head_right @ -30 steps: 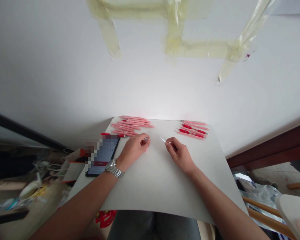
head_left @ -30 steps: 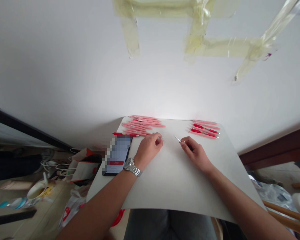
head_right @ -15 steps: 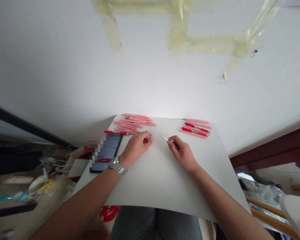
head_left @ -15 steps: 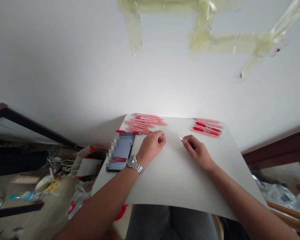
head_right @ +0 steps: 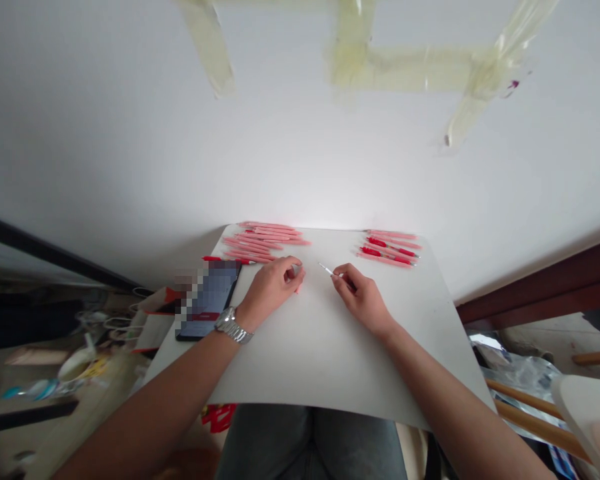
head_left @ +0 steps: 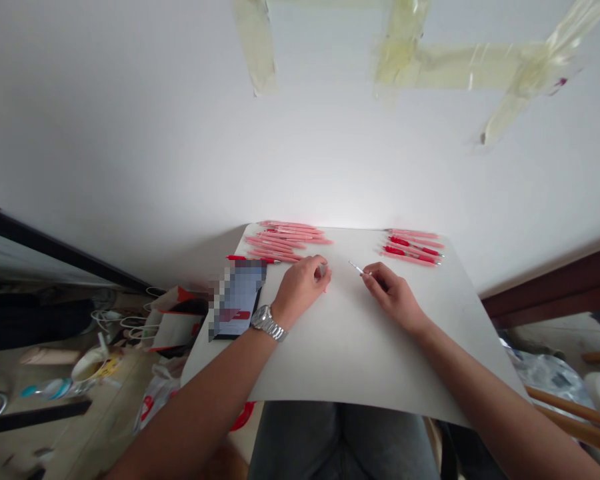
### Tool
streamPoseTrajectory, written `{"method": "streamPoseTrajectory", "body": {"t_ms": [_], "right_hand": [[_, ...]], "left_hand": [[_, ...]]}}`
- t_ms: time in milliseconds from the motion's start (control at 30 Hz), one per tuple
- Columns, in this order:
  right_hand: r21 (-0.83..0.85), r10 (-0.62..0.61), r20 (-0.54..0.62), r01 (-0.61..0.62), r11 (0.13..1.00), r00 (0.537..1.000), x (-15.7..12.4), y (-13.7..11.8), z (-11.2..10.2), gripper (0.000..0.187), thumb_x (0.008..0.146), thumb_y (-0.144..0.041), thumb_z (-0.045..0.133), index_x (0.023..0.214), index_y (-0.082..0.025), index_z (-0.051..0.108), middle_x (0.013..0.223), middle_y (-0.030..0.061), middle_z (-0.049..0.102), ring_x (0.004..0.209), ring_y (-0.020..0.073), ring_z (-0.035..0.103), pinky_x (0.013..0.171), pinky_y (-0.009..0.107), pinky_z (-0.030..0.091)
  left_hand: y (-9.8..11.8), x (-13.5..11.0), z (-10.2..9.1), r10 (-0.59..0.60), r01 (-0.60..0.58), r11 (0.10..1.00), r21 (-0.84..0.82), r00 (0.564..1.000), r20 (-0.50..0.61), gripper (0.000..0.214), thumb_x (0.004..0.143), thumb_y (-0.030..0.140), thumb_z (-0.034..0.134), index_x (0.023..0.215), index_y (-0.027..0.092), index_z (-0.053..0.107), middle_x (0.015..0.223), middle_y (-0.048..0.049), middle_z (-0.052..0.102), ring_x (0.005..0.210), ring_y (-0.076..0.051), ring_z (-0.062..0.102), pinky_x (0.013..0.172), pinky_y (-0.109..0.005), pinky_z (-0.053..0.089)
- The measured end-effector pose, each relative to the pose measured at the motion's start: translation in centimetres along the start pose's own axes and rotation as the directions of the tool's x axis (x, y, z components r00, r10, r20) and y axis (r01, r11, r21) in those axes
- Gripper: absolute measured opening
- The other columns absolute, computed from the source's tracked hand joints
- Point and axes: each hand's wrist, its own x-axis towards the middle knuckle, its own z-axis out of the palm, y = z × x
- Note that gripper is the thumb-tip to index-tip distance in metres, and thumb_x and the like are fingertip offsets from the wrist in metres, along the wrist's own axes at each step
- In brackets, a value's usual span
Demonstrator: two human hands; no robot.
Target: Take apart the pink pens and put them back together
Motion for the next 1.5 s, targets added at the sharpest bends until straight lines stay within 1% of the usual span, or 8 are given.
{"method": "streamPoseTrajectory", "body": {"t_ms": [200,433,700,833,900,1000,1233,1500], "right_hand": [[-0.025,-0.024,-0.008,0.024,0.999,1.000,0.0,-0.2,-0.1,0.030,0.105,-0.052,0.051,0.104,-0.024,0.060,0.074,-0.0030,0.050,0.065,0.0146,0.040,0.061,0.029,0.034],[0.007,-0.004,-0.013,0.004,1.000,1.000,0.1,0.0,0.0,0.030,0.104,-0.053,0.051,0.104,-0.024,0.059,0.068,-0.0049,0.041,0.062,0.0144,0.037,0.059,0.029,0.030],[0.014,-0.007,-0.012,0.007,1.000,1.000,0.1,-0.1,-0.1,0.030,0.104,-0.053,0.050,0.103,-0.024,0.060,0.072,-0.0039,0.046,0.064,0.0148,0.039,0.060,0.029,0.032],[0.004,-0.029,-0.005,0.029,1.000,1.000,0.1,-0.3,-0.2,0.030,0.105,-0.051,0.050,0.103,-0.023,0.060,0.079,-0.0009,0.056,0.069,0.0156,0.045,0.063,0.029,0.036],[0.004,-0.044,0.000,0.044,0.999,0.999,0.1,-0.5,-0.2,0.030,0.105,-0.050,0.050,0.103,-0.023,0.061,0.083,0.0004,0.059,0.071,0.0161,0.048,0.065,0.029,0.038],[0.013,-0.071,0.015,0.071,0.997,0.997,-0.1,-0.9,-0.3,0.030,0.106,-0.050,0.050,0.103,-0.023,0.061,0.085,0.0015,0.062,0.074,0.0166,0.050,0.066,0.030,0.039],[0.010,-0.104,0.077,0.104,0.995,0.992,-0.4,-1.6,-0.3,0.032,0.106,-0.053,0.049,0.105,-0.023,0.061,0.078,0.0002,0.058,0.069,0.0165,0.048,0.064,0.030,0.040],[-0.002,-0.125,0.099,0.126,0.992,0.987,-0.5,-1.6,-0.3,0.030,0.106,-0.051,0.049,0.105,-0.024,0.060,0.074,-0.0017,0.053,0.066,0.0154,0.044,0.063,0.029,0.038]], "left_hand": [[0.1,-0.1,0.1,0.000,0.000,1.000,0.026,1.000,0.001,0.011,0.099,0.032,0.063,0.101,0.022,0.067,0.072,0.0006,0.067,0.072,-0.019,0.062,0.070,-0.031,0.045],[-0.1,-0.1,-0.1,0.039,-0.038,0.999,0.035,0.999,-0.025,0.014,0.100,0.030,0.060,0.108,0.021,0.068,0.084,-0.0023,0.066,0.077,-0.018,0.062,0.074,-0.032,0.048],[0.3,-0.2,-0.4,0.051,-0.071,0.987,-0.146,0.989,-0.136,0.017,0.102,0.025,0.057,0.116,0.021,0.067,0.089,-0.0023,0.068,0.077,-0.016,0.062,0.078,-0.030,0.050],[1.4,-0.6,-0.3,0.023,-0.047,0.891,-0.452,0.998,-0.058,0.020,0.106,0.032,0.054,0.117,0.020,0.065,0.077,0.0000,0.066,0.067,-0.013,0.062,0.074,-0.028,0.054],[1.9,-0.8,-0.1,-0.006,0.001,0.820,-0.573,1.000,-0.007,0.024,0.105,0.038,0.058,0.118,0.019,0.066,0.084,-0.0024,0.068,0.067,-0.013,0.063,0.069,-0.026,0.054],[2.5,-1.0,0.2,-0.042,0.050,0.735,-0.676,0.999,0.029,0.027,0.101,0.040,0.065,0.117,0.019,0.067,0.099,-0.0073,0.072,0.082,-0.015,0.068,0.073,-0.026,0.057],[2.9,-1.2,0.4,-0.023,0.067,0.662,-0.746,0.997,0.069,0.025,0.098,0.038,0.070,0.113,0.018,0.067,0.111,-0.0101,0.071,0.103,-0.019,0.071,0.090,-0.030,0.061],[2.8,-1.3,0.5,0.019,0.064,0.646,-0.761,0.995,0.099,0.022,0.099,0.039,0.069,0.105,0.017,0.068,0.102,-0.0086,0.073,0.097,-0.018,0.072,0.091,-0.030,0.060]]}}
